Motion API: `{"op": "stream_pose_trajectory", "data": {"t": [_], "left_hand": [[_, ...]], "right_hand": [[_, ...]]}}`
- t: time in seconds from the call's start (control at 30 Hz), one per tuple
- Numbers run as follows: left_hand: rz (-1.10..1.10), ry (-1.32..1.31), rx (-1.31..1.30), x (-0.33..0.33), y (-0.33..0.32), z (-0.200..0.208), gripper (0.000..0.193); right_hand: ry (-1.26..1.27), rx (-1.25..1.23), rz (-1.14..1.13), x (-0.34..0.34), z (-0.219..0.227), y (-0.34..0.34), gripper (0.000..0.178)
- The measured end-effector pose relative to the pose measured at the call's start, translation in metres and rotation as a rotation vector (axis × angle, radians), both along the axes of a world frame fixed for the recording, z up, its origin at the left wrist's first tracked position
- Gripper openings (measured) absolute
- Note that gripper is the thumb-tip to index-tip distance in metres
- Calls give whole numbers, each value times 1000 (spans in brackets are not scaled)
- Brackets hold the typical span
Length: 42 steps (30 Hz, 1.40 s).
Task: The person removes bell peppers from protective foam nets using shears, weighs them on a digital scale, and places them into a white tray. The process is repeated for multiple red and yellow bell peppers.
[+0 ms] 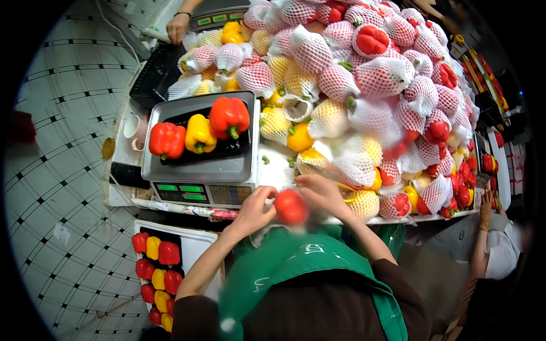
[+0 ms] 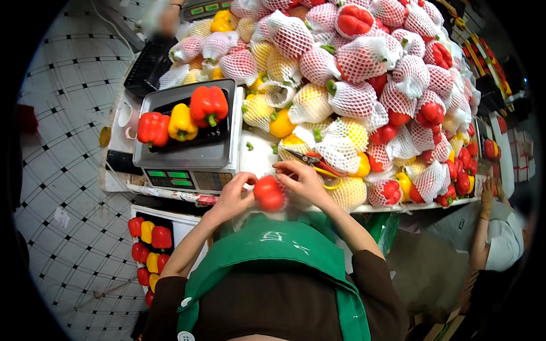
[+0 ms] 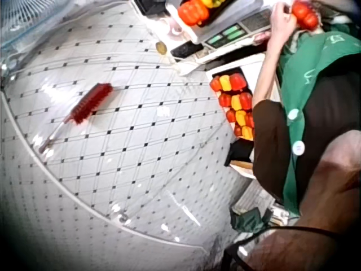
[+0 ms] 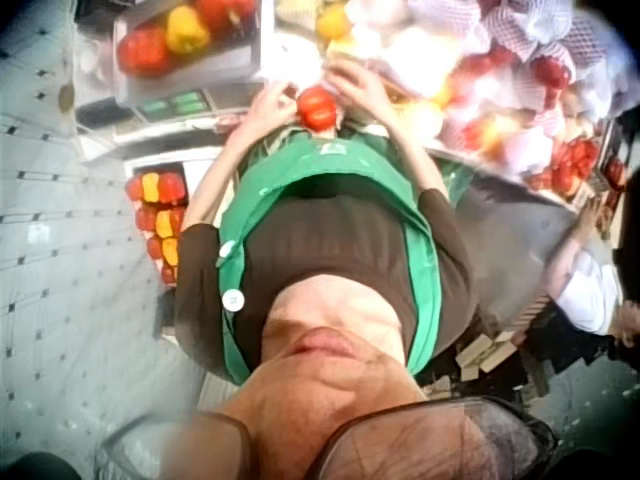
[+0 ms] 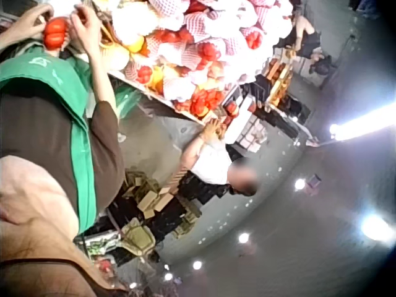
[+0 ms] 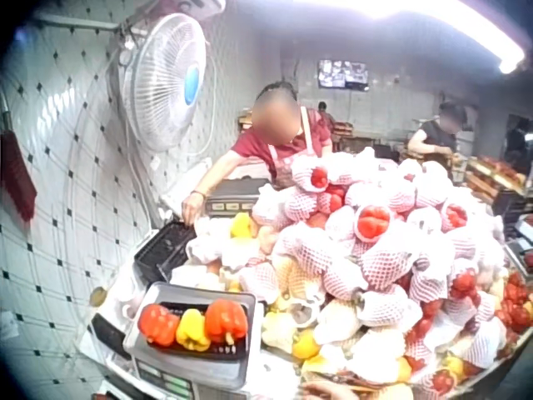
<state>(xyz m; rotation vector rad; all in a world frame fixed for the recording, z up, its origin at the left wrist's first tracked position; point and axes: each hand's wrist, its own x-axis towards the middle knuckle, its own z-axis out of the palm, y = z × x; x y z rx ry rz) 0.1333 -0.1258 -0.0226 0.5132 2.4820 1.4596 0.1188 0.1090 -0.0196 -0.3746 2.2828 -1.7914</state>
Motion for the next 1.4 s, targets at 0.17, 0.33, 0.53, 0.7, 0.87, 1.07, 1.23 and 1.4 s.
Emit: {"op": "stream_pose_trajectory", "data": {"t": [0.17,0.33,0.53,0.7,0.87,1.07,1.23,1.4], "left_hand": [[-121,-330,110,-2,-5,2,57],[-139,-164,-64,-1,34,0,89],[-48,-183,10,4,38,9,87],[203,-429,455,8,29,33,77],[384,-514,1289,10,14,56,68],[551,-255,1231,5,22,73,82],[522,-182,1081,-2,29,72,82],[324,-250,739,0,44,67,79]], "right_hand": [[535,416,-178,9,27,18,27],[445,768,-203,14,35,54,31],[551,829,-137,12,35,62,33],[517,707,-132,-1,30,69,23],[203,424,-216,2,32,68,27],[47,169,-153,12,65,47,40],[51,-90,-195,10,62,31,44],[353,50,-143,-7,70,10,52]]}}
